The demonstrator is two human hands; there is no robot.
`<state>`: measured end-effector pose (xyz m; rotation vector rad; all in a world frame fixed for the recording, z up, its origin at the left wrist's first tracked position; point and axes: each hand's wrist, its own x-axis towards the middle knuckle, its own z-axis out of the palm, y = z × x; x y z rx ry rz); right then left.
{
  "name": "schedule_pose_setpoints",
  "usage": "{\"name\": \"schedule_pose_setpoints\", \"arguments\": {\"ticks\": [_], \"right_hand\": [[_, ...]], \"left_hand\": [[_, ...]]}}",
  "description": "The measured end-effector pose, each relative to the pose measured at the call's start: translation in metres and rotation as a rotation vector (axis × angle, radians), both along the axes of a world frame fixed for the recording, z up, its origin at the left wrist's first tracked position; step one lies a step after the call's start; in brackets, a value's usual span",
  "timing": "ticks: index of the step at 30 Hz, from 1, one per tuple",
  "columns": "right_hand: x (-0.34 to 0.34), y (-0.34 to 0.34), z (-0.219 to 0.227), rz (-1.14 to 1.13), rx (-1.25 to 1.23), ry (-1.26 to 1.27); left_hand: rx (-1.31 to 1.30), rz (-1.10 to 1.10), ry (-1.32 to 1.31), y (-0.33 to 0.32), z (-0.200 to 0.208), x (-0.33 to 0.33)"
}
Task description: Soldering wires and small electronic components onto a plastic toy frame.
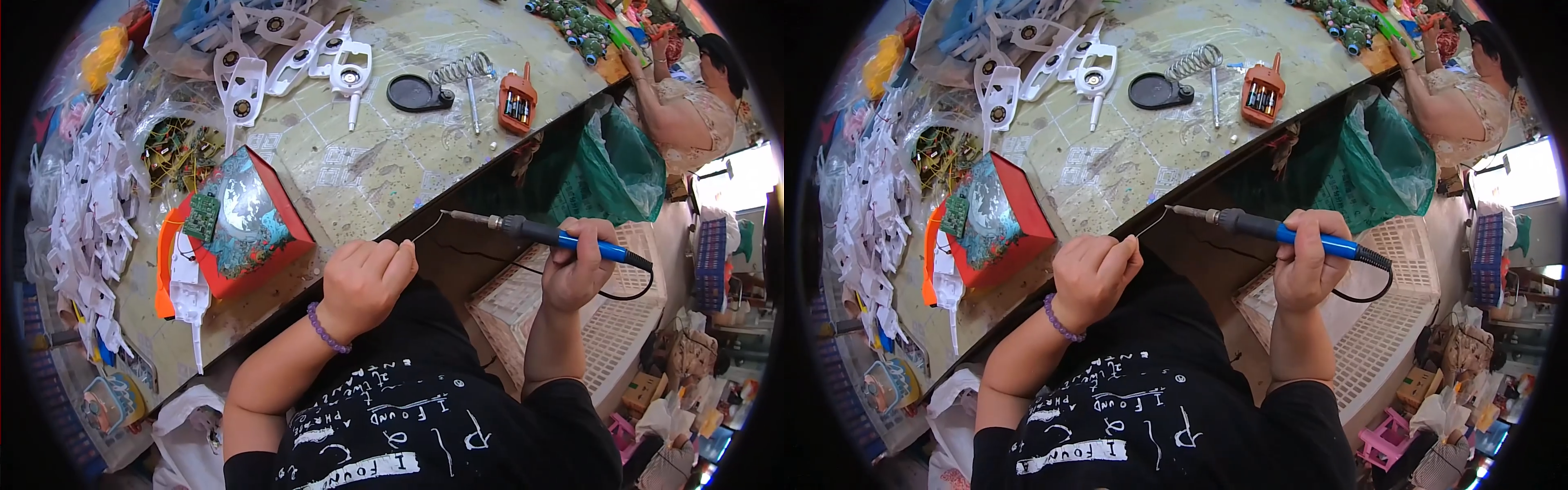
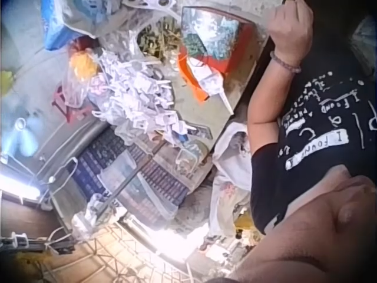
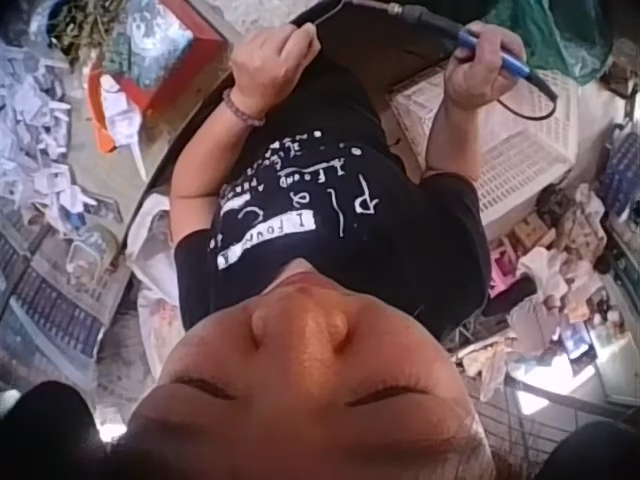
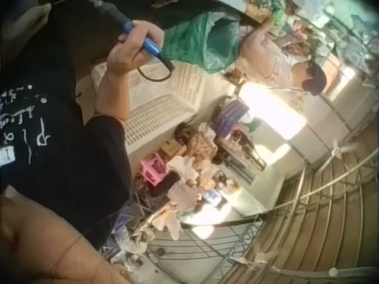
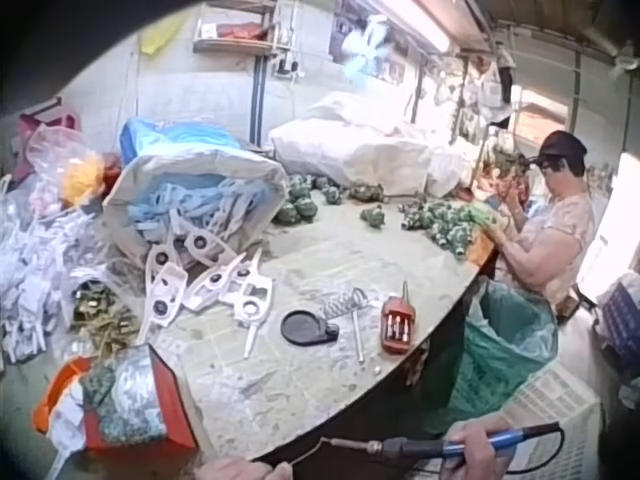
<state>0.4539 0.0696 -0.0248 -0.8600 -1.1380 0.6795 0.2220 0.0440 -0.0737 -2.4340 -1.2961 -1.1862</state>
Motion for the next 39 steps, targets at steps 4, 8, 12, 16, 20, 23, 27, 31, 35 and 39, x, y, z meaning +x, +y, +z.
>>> {"name": "schedule_pose_setpoints", "arguments": {"ticks": [4,8,12,16,20,23,27,31,35,39], "right_hand": [[-0.002,0.001,0.000,-0.008,0.005,-0.020],[0.000,0.002,0.000,0.007,0.012,-0.039],[0.007,0.004,-0.005,0.094,0.066,-0.032],[0.001,0.003,-0.001,0.056,0.048,-0.041],[-0.001,0.003,0.000,-0.012,-0.004,-0.037],[-0.001,0.003,0.000,-0.016,0.004,-0.054],[-0.005,0.004,-0.001,0.027,0.026,-0.041],[-0.004,0.008,-0.005,-0.026,0.037,-0.041],[0.019,0.019,-0.010,-0.193,0.017,0.084],[0.015,0.037,-0.021,-0.237,0.047,-0.070]], "left_hand": [[-0.009,0.025,0.000,-0.001,-0.002,0.000],[-0.040,0.027,0.019,-0.001,0.000,0.000],[-0.057,0.030,0.024,-0.002,0.002,0.002],[-0.025,0.034,-0.053,0.002,0.001,0.004],[-0.021,0.021,-0.060,0.006,-0.002,0.004],[-0.022,0.018,-0.059,0.005,0.001,0.003],[-0.028,0.028,-0.046,0.002,-0.001,-0.002],[-0.052,-0.025,-0.061,-0.008,0.005,-0.012],[0.158,0.046,-0.047,-0.043,0.065,-0.029],[0.096,0.807,0.467,-0.098,0.143,-0.122]]}}
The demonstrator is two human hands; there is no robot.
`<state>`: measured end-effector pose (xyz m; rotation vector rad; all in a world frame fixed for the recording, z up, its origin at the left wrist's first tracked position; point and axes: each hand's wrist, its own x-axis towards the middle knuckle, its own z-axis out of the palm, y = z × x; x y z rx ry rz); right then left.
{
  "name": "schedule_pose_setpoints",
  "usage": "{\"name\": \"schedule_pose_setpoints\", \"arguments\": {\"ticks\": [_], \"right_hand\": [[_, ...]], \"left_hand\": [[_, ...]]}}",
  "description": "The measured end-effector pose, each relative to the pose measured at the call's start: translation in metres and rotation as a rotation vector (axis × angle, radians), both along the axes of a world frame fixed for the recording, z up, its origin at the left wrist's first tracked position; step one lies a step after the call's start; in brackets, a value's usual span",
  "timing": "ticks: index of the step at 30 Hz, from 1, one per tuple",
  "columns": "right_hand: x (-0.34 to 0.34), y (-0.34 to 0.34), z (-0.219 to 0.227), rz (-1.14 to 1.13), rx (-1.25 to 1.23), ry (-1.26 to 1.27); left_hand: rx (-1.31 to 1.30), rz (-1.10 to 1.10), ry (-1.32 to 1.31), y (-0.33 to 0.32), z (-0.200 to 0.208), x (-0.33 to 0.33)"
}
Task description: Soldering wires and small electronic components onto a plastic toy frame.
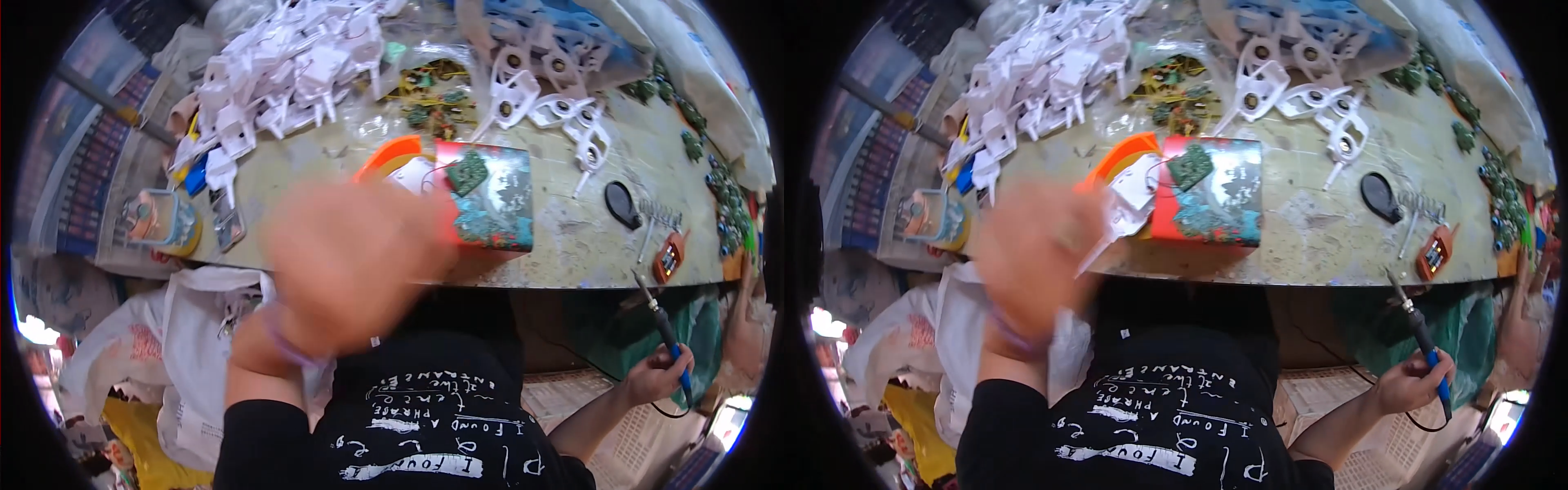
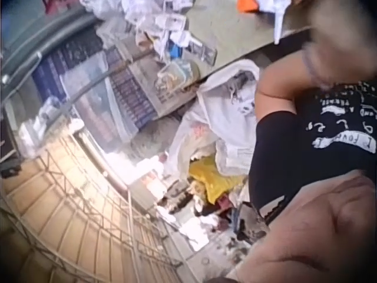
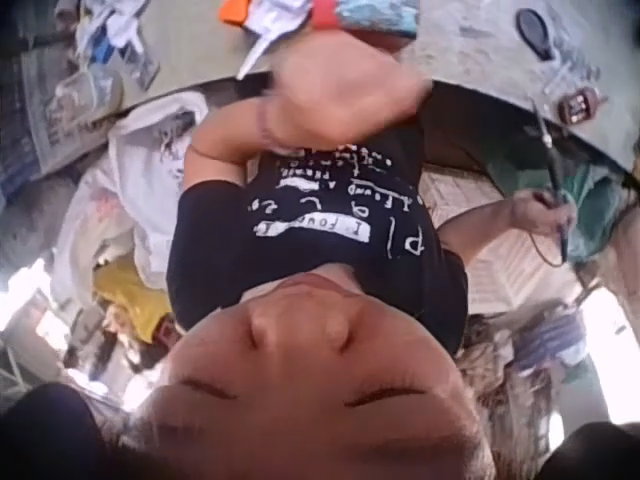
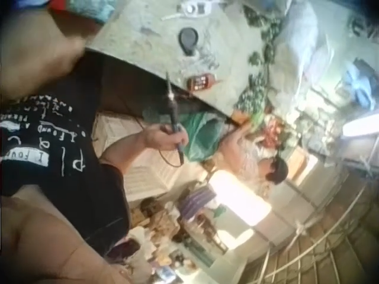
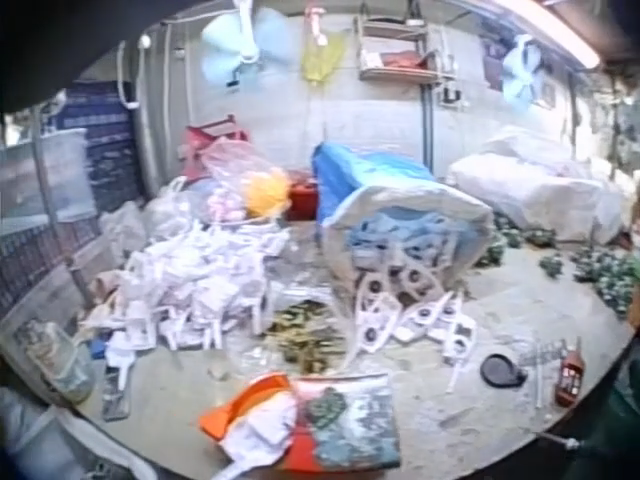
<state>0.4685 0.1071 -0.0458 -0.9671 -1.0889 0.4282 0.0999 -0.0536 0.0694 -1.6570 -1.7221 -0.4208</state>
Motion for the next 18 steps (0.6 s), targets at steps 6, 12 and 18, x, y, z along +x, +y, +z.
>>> {"name": "schedule_pose_setpoints", "arguments": {"ticks": [6,12,18], "right_hand": [[-0.015,0.006,-0.002,0.040,-0.019,0.073],[-0.052,-0.003,0.005,0.465,0.073,0.259],[-0.120,-0.019,0.008,0.573,-0.014,0.399]], "left_hand": [[-0.392,0.501,-0.574,-0.077,-0.049,-0.136],[-0.310,0.169,-0.552,-0.068,-0.064,-0.120],[-0.245,-0.423,-0.633,0.025,-0.043,-0.078]]}}
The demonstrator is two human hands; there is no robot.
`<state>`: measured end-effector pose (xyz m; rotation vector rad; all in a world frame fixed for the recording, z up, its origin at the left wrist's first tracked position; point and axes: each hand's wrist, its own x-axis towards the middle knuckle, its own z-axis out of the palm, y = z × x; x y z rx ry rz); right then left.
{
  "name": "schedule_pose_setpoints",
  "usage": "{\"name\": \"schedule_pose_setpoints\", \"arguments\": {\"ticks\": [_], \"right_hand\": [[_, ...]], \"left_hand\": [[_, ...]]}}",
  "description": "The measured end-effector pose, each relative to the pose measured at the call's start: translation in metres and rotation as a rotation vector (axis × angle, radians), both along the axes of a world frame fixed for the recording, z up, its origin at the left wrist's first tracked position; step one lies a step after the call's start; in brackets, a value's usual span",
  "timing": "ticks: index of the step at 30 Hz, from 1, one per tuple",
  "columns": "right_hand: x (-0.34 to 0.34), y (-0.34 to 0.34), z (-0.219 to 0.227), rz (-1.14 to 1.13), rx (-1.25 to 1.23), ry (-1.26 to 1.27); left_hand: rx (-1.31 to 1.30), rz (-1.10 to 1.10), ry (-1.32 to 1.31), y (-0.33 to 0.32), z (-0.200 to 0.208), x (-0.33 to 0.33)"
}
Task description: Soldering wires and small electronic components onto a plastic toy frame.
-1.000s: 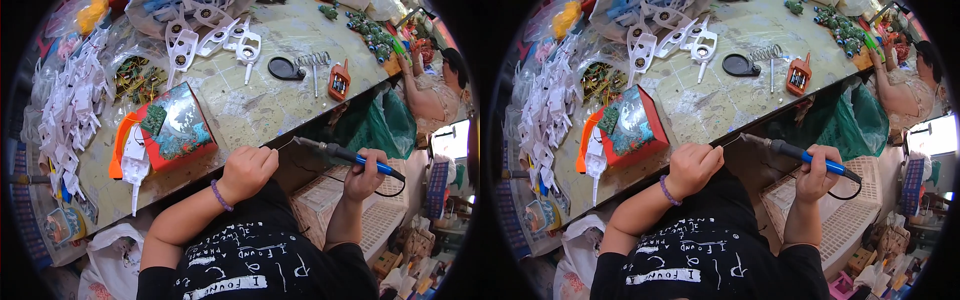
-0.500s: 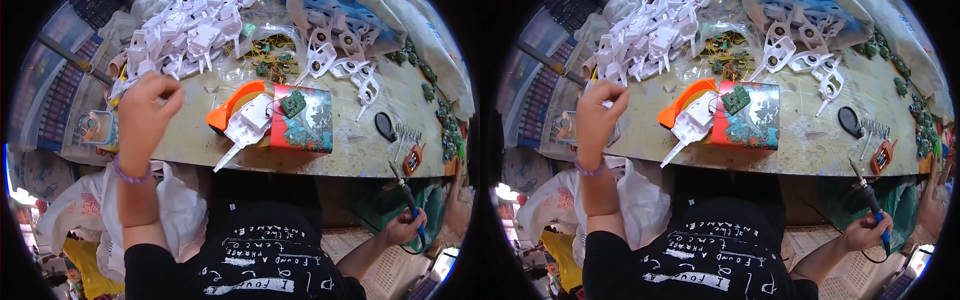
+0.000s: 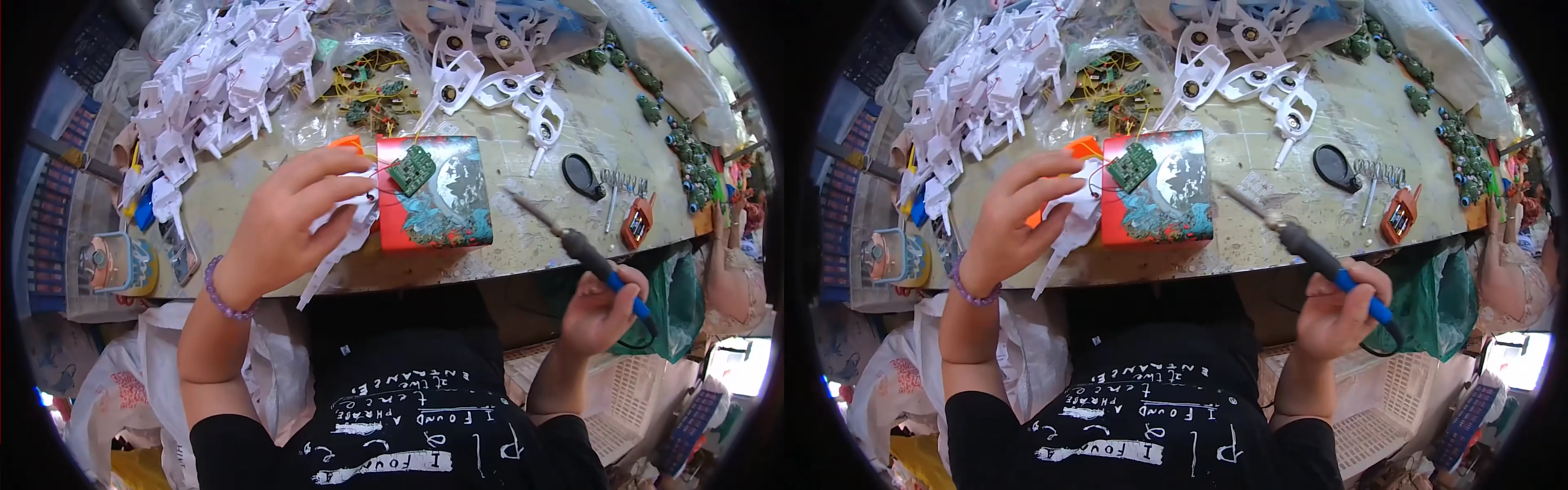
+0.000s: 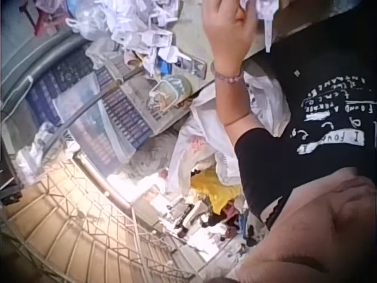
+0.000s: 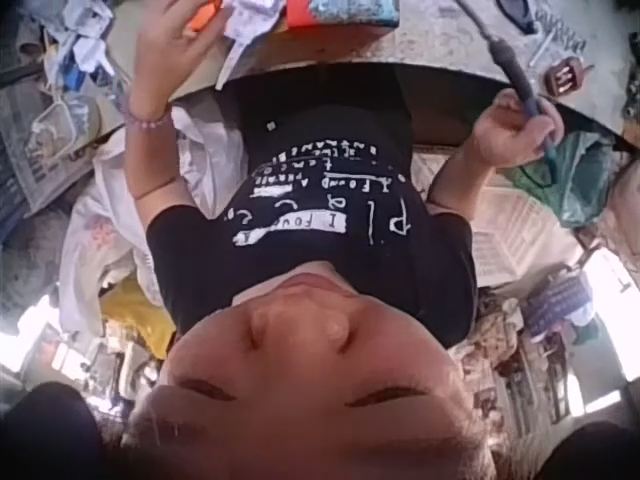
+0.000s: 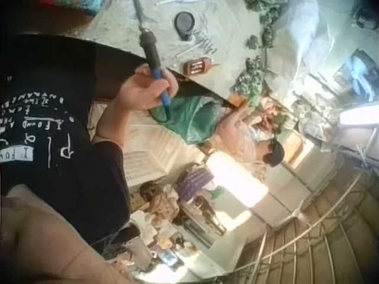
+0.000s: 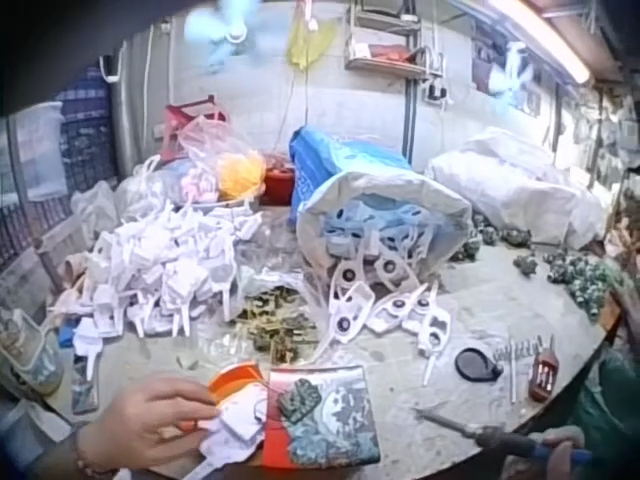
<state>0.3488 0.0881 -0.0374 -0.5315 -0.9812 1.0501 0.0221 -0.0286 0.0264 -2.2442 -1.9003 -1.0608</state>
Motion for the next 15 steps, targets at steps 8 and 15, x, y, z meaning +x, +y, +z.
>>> {"name": "schedule_pose_setpoints", "arguments": {"ticks": [8,15], "right_hand": [[-0.039,-0.005,-0.005,0.322,0.253,-0.321],[-0.045,-0.003,-0.009,0.361,0.255,-0.360]], "left_hand": [[-0.140,-0.064,-0.396,0.042,-0.023,0.000],[-0.197,-0.170,-0.419,0.048,-0.026,-0.004]]}}
